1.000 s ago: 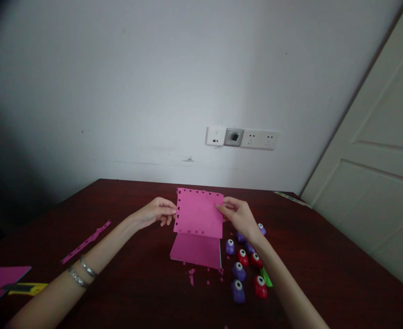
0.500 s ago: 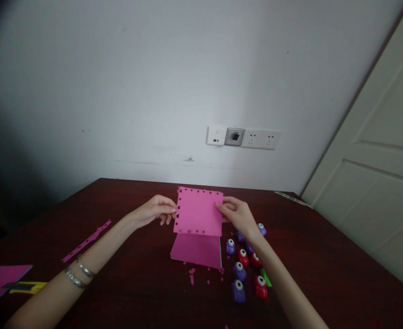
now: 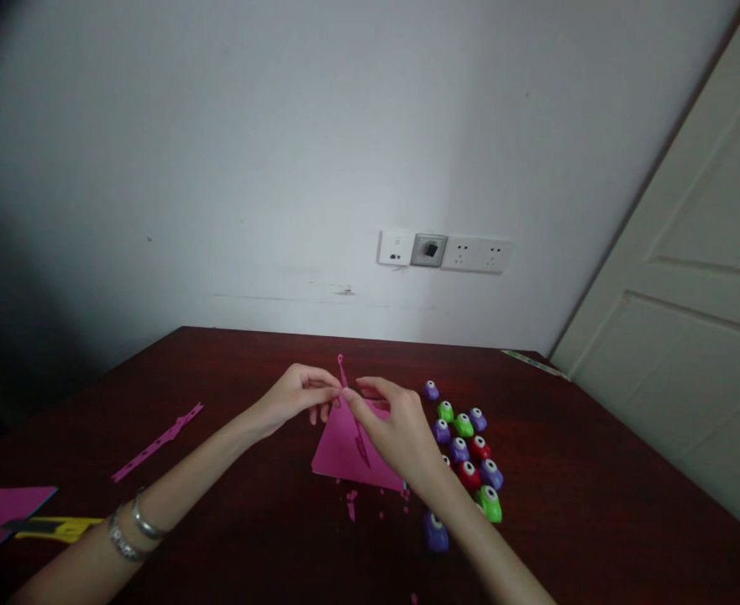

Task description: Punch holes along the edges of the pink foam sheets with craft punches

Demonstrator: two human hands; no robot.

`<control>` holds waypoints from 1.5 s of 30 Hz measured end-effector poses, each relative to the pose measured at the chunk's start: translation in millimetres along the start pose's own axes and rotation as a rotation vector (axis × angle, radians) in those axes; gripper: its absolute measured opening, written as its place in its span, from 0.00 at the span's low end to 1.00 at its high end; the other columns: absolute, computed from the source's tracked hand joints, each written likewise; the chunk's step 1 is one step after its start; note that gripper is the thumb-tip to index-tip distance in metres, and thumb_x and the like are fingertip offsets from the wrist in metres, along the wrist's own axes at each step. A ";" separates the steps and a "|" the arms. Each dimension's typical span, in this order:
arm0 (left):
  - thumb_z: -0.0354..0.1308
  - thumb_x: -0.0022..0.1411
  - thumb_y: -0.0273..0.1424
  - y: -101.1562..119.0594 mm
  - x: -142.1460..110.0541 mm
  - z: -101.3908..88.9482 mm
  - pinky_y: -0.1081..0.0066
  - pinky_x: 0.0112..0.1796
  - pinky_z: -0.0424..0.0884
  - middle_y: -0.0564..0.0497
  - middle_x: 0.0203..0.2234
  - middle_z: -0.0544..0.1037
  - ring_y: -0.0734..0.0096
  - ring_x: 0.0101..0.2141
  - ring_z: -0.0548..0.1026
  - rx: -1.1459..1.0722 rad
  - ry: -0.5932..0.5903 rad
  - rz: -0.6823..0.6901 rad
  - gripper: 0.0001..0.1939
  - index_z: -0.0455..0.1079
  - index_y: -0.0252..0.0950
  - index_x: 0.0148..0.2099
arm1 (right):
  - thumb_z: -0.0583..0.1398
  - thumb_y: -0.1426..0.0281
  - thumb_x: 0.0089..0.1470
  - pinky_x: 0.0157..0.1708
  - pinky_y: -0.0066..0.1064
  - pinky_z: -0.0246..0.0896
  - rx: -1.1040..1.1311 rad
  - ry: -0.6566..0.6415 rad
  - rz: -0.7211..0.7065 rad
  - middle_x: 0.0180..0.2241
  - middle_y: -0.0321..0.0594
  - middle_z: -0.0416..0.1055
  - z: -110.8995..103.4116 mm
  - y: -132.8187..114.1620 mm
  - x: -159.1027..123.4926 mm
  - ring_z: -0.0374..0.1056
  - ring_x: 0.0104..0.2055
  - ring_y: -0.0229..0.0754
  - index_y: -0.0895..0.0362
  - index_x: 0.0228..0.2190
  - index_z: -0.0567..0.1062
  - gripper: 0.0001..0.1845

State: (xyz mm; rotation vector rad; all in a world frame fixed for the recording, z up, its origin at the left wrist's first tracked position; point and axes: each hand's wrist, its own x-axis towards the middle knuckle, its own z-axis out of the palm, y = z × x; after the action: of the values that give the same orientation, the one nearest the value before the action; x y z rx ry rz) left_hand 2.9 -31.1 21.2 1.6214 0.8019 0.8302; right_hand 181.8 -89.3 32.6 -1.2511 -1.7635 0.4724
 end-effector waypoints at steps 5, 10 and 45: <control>0.58 0.54 0.31 -0.1 -2.6 7.2 0.78 0.18 0.63 0.50 0.19 0.73 0.76 0.19 0.70 0.107 0.012 0.023 0.09 0.73 0.29 0.33 | 0.57 0.66 0.50 0.37 0.36 0.68 0.061 -0.077 0.001 0.33 0.41 0.77 2.4 6.4 0.4 0.72 0.34 0.45 0.55 0.33 0.77 0.11; 0.56 0.54 0.28 -2.0 -5.0 13.3 0.78 0.21 0.64 0.52 0.18 0.73 0.77 0.20 0.70 0.189 0.008 0.065 0.06 0.73 0.31 0.33 | 0.55 0.70 0.50 0.33 0.32 0.66 0.045 -0.099 -0.021 0.30 0.39 0.77 4.2 8.8 0.5 0.72 0.32 0.43 0.54 0.30 0.78 0.11; 0.56 0.50 0.34 12.2 -17.7 -95.0 0.79 0.15 0.61 0.49 0.15 0.72 0.72 0.16 0.71 0.704 -0.320 -0.425 0.12 0.67 0.33 0.19 | 0.56 0.69 0.49 0.27 0.29 0.63 -0.080 0.112 -0.018 0.27 0.39 0.76 -26.7 20.6 13.0 0.70 0.27 0.41 0.56 0.27 0.76 0.09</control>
State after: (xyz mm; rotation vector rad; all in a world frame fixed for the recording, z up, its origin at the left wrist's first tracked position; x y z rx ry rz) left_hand -85.8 0.1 46.6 2.0086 1.2261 -0.0429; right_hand 214.2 -73.9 37.5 -1.2918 -1.7121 0.3181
